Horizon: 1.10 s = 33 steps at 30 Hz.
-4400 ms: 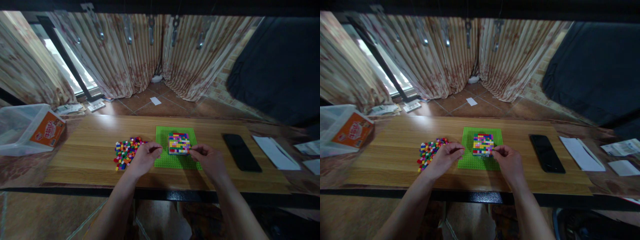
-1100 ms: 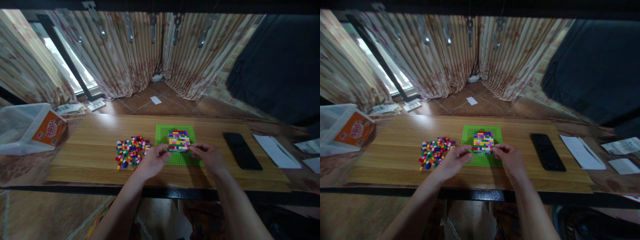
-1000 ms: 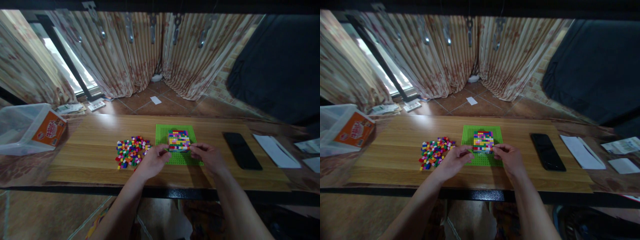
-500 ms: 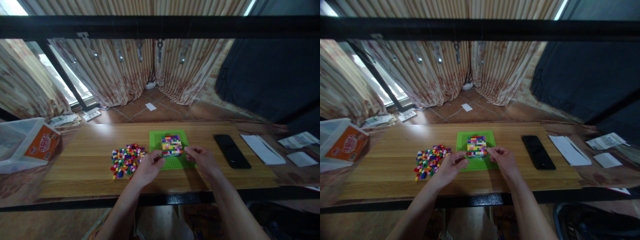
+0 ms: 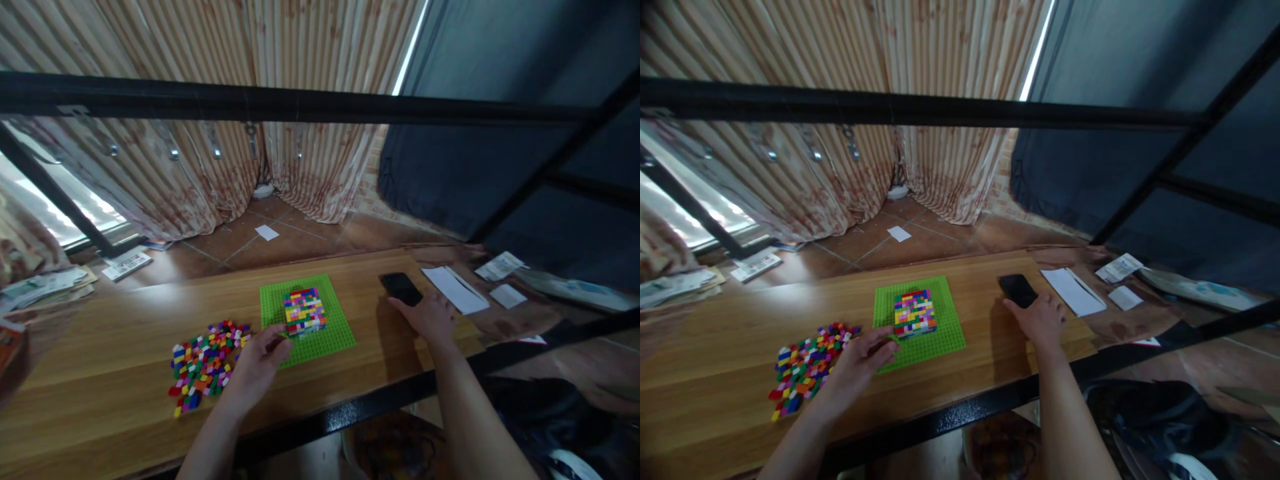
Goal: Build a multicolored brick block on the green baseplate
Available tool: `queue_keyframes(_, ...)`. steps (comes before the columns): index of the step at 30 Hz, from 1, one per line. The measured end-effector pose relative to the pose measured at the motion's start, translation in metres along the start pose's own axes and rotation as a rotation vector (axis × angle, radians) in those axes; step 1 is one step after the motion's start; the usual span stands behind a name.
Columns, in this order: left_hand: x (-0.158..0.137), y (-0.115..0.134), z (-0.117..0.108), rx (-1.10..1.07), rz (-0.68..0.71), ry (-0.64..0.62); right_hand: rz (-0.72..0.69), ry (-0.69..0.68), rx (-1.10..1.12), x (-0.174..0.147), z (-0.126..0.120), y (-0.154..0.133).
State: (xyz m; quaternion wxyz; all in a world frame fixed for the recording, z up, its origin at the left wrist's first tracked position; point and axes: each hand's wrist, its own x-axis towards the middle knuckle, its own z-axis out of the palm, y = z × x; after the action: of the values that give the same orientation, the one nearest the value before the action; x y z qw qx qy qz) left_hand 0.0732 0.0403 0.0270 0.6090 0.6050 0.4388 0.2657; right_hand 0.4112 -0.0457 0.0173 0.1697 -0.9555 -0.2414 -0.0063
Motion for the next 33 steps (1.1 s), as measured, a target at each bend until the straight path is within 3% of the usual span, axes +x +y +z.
queue_keyframes(5, 0.003, 0.000, -0.001, 0.020, -0.025, 0.032, 0.025, -0.105, -0.049, 0.014, 0.005, 0.006)
queue_keyframes(29, 0.005, 0.001, -0.004, 0.063, -0.048, 0.018, 0.039, -0.081, 0.025, 0.021, 0.009, 0.009)
queue_keyframes(33, 0.004, 0.000, -0.004, 0.044, -0.052, 0.025, 0.013, -0.083, 0.115, 0.029, 0.009, 0.017)
